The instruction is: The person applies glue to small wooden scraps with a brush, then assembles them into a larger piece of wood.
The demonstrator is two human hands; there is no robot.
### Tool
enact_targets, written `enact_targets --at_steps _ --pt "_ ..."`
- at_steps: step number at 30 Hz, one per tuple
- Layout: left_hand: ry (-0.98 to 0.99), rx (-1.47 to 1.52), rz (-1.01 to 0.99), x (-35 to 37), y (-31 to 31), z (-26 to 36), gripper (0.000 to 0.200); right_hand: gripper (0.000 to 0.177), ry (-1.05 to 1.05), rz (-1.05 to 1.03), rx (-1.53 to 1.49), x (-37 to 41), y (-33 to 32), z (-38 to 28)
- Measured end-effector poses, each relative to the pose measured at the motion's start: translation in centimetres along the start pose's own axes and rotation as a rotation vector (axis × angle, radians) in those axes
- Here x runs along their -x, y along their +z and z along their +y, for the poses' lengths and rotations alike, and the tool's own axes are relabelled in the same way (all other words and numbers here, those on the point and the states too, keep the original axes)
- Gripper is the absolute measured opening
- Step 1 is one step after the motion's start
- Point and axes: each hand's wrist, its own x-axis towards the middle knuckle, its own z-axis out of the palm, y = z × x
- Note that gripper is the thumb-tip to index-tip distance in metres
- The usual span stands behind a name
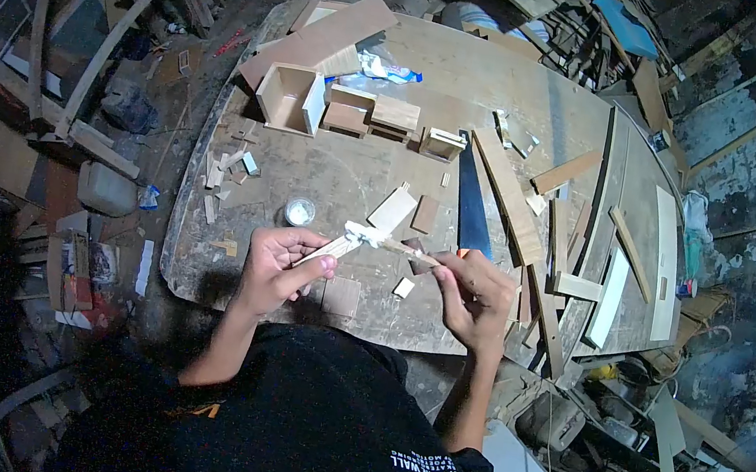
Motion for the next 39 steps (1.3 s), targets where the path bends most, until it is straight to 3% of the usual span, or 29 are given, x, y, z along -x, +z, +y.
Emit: enact_targets --at_steps 3,9,16,22,26,34,39 --pt "-0.031 0.019 -0.022 0.2 -0.2 -0.3 0.023 0.013 0.0 0.12 0.014 0.0 0.0 0.2" --pt "-0.079 0.056 -0.016 0.3 -0.3 -0.8 0.026 0.011 -0.014 0.138 -0.041 0.5 -0.9 0.1" --pt "-0.023 0.017 -0.02 0.6 0.6 -1.6 0.025 0.012 0.036 -0.034 0.031 1.2 -0.8 -0.9" --pt "-0.18 -0.009 -0.042 0.1 0.6 -3.1 0.023 0.011 0.127 0.134 0.037 2.3 -1.7 0.8" --pt "-0.337 0.166 -0.052 -0.9 0.7 -4.4 0.023 0.011 0.154 0.145 0.028 3.1 -1.9 0.9" --pt "-0.353 0.415 0.064 -2.3 1.6 -4.8 0.024 0.016 0.491 0.214 -0.538 6.6 1.2 2.1" --pt "-0.372 0.505 0.102 -3.3 0.9 -4.6 0.024 0.02 0.556 0.188 -0.658 7.5 2.7 2.5"
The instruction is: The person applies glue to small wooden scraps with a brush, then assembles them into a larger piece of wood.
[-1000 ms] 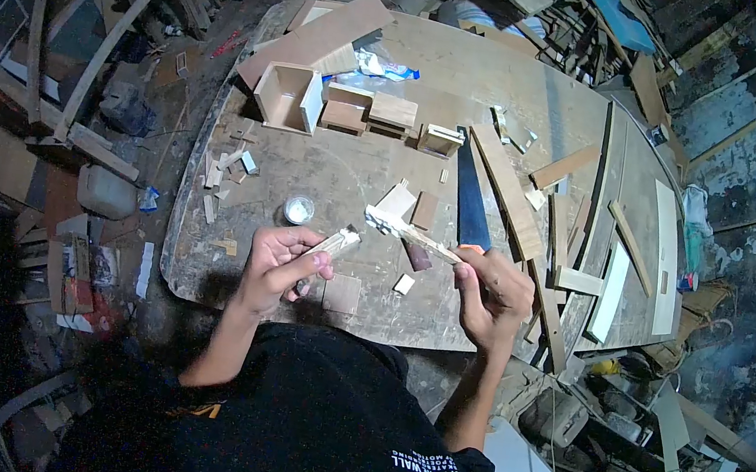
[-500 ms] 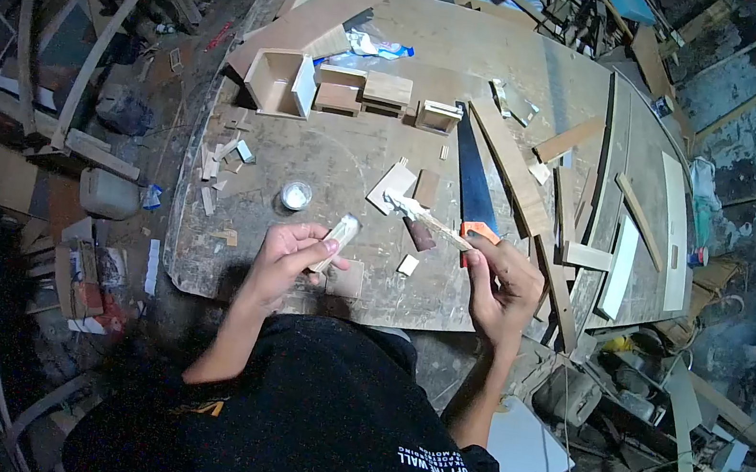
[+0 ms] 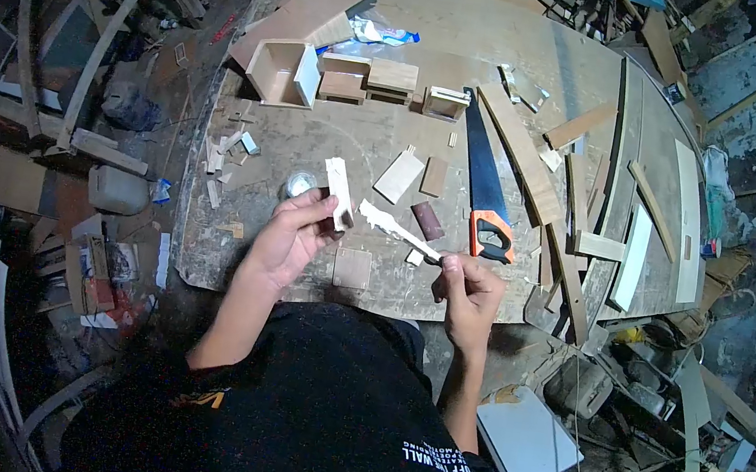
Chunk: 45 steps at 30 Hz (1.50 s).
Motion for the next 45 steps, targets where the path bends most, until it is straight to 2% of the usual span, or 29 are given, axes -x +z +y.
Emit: enact_targets --at_steps 5,8,13,18,22,28,32,39,42,44,45 --pt "0.013 0.06 -0.037 0.2 1.1 1.7 0.017 0.018 -0.001 0.033 0.028 -0.2 0.7 -0.2" --pt "0.028 0.101 -0.049 0.2 1.2 1.9 0.016 0.015 -0.075 0.036 0.093 -0.6 1.5 -1.4" --pt "0.104 0.205 -0.109 -0.7 -0.5 0.5 0.024 0.018 -0.326 0.046 0.319 -1.2 2.1 -1.6" --pt "0.069 0.305 -0.083 0.0 0.1 0.8 0.014 0.027 -0.591 0.019 0.512 -2.1 3.2 -2.4" --pt "0.018 0.369 -0.106 -0.3 -0.4 0.7 0.015 0.028 -0.605 -0.044 0.59 -1.9 3.1 -2.8" --pt "-0.053 0.305 -0.03 0.6 1.5 1.5 0.013 0.028 -0.737 -0.047 0.488 -2.8 1.8 -3.2" --pt "-0.062 0.324 -0.145 0.3 -0.1 0.8 0.015 0.025 -0.638 -0.002 0.436 -3.3 1.7 -4.2" --pt "-0.01 0.28 -0.166 0.9 0.5 1.0 0.017 0.018 -0.516 -0.208 0.484 -3.5 1.9 -5.4" --pt "0.02 0.289 -0.222 0.8 0.4 1.0 0.018 0.014 -0.461 -0.224 0.405 -3.4 1.1 -5.4" --pt "0.04 0.297 -0.227 0.9 0.5 0.8 0.018 0.012 -0.353 -0.124 0.212 -3.2 1.1 -5.2" --pt "0.054 0.301 -0.212 0.9 0.7 0.6 0.019 0.014 -0.322 -0.127 0.218 -3.1 1.1 -5.3"
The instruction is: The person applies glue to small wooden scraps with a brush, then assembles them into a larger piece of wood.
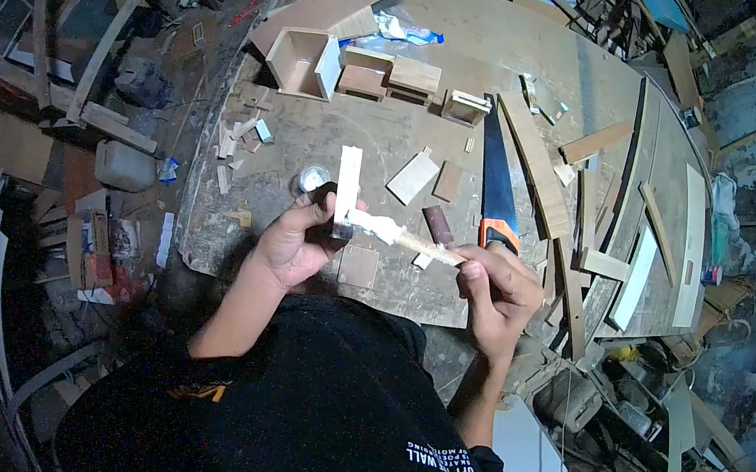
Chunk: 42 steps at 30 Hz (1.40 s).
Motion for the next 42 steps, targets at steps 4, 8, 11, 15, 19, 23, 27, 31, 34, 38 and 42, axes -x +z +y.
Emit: enact_targets --at_steps 4,8,11,15,19,23,27,31,34,38,42 --pt "0.011 -0.029 -0.023 0.0 0.3 0.2 0.021 0.01 -0.009 -0.089 0.164 -0.7 0.0 -0.1" --pt "-0.029 -0.024 -0.067 0.0 -0.4 0.6 0.023 0.009 -0.015 -0.163 0.164 -0.7 0.4 -1.1" --pt "-0.018 -0.038 -0.034 0.0 -0.9 0.5 0.024 0.01 -0.025 -0.122 0.098 -0.6 -0.3 -0.4" --pt "0.049 -0.026 0.006 0.0 0.2 0.1 0.026 0.009 0.044 0.0 0.098 -0.9 -0.2 -0.4" --pt "0.059 -0.002 -0.042 0.0 0.0 0.2 0.026 0.014 -0.02 -0.202 0.226 -1.4 0.2 -1.1" --pt "-0.003 -0.045 -0.035 0.0 -1.3 0.5 0.041 0.009 -0.046 -0.232 0.169 -1.6 0.1 -1.6" --pt "0.042 -0.007 -0.005 0.0 -1.3 0.2 0.04 0.014 -0.027 -0.169 0.153 -1.5 -0.5 -1.1" --pt "0.076 -0.007 0.006 0.0 -0.7 0.1 0.024 0.01 -0.002 -0.132 0.234 -1.9 0.0 -1.3" --pt "0.087 0.01 -0.036 -0.1 -1.3 0.0 0.037 0.01 -0.027 -0.193 0.214 -1.8 0.0 -1.5" --pt "0.029 0.012 -0.048 0.1 -2.2 0.2 0.036 0.011 -0.015 -0.186 0.163 -1.7 -0.5 -1.6" --pt "0.049 0.011 -0.034 0.0 -2.2 -0.1 0.038 0.01 -0.002 -0.096 0.126 -1.8 -0.6 -0.7"
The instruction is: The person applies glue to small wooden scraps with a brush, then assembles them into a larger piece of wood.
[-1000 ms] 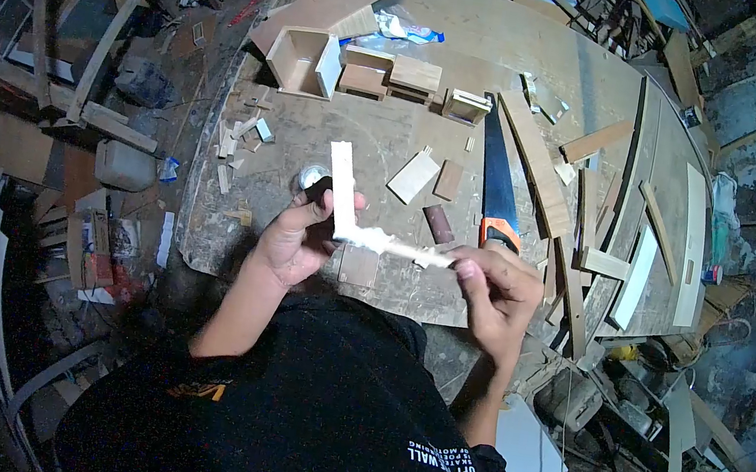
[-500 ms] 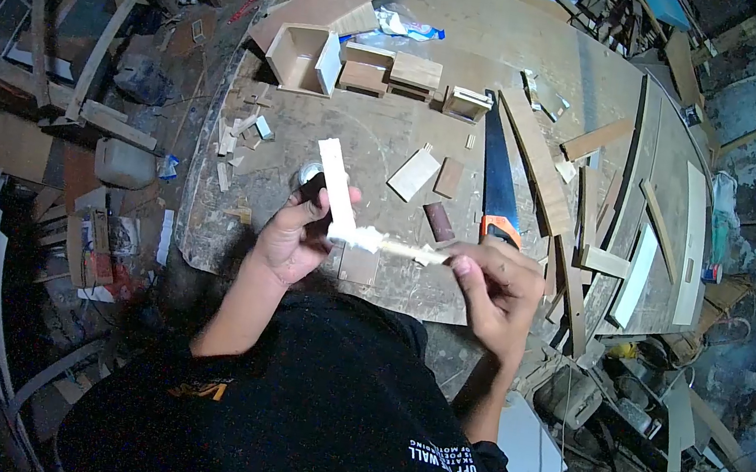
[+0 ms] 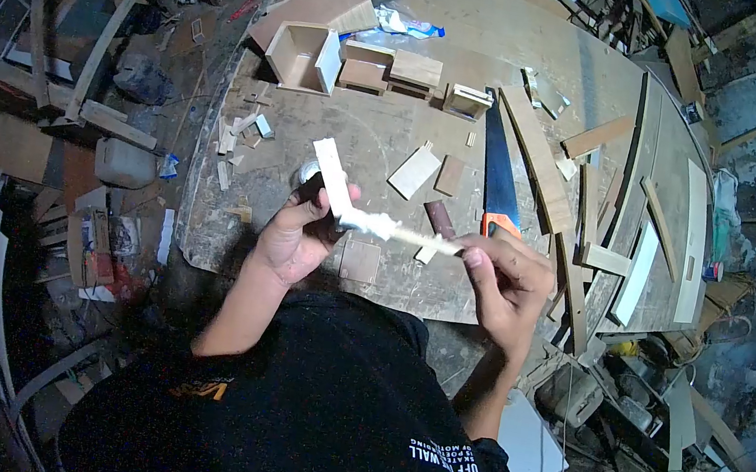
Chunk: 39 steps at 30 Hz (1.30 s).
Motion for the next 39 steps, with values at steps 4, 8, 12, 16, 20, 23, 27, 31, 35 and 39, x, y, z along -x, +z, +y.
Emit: enact_targets --at_steps 4,8,12,16,20,23,27,31,35,39 --pt "0.031 -0.001 -0.001 -0.1 -0.1 -0.2 0.039 0.01 0.019 -0.044 0.066 0.1 0.3 -0.5" --pt "0.038 -0.025 0.015 0.0 0.6 0.2 0.039 0.01 -0.046 -0.126 0.066 0.1 0.5 -0.8" --pt "0.058 -0.011 0.039 0.0 0.7 0.0 0.028 0.011 -0.014 -0.05 0.044 0.3 0.3 -0.7" --pt "0.089 0.028 0.01 0.1 1.5 -0.1 0.024 0.011 0.041 0.067 0.004 0.5 0.4 0.1" --pt "0.101 0.06 0.014 -0.1 1.1 -0.2 0.025 0.01 0.055 0.008 0.032 0.5 0.7 0.2" --pt "0.114 0.064 0.007 -0.1 1.3 -0.2 0.026 0.009 0.063 0.009 0.075 0.3 0.9 0.2" --pt "0.1 0.074 -0.013 0.0 1.1 -0.1 0.027 0.01 0.059 0.071 0.062 0.1 0.7 0.5" --pt "0.082 0.085 -0.007 -0.2 0.6 -0.2 0.027 0.01 0.057 0.088 0.057 0.2 0.5 0.7" --pt "0.089 0.09 0.002 -0.2 0.8 0.0 0.026 0.01 0.027 0.094 0.002 0.3 0.7 0.7" --pt "0.103 0.088 0.038 -0.1 0.8 -0.2 0.027 0.01 0.02 0.044 0.012 0.3 0.9 0.2"
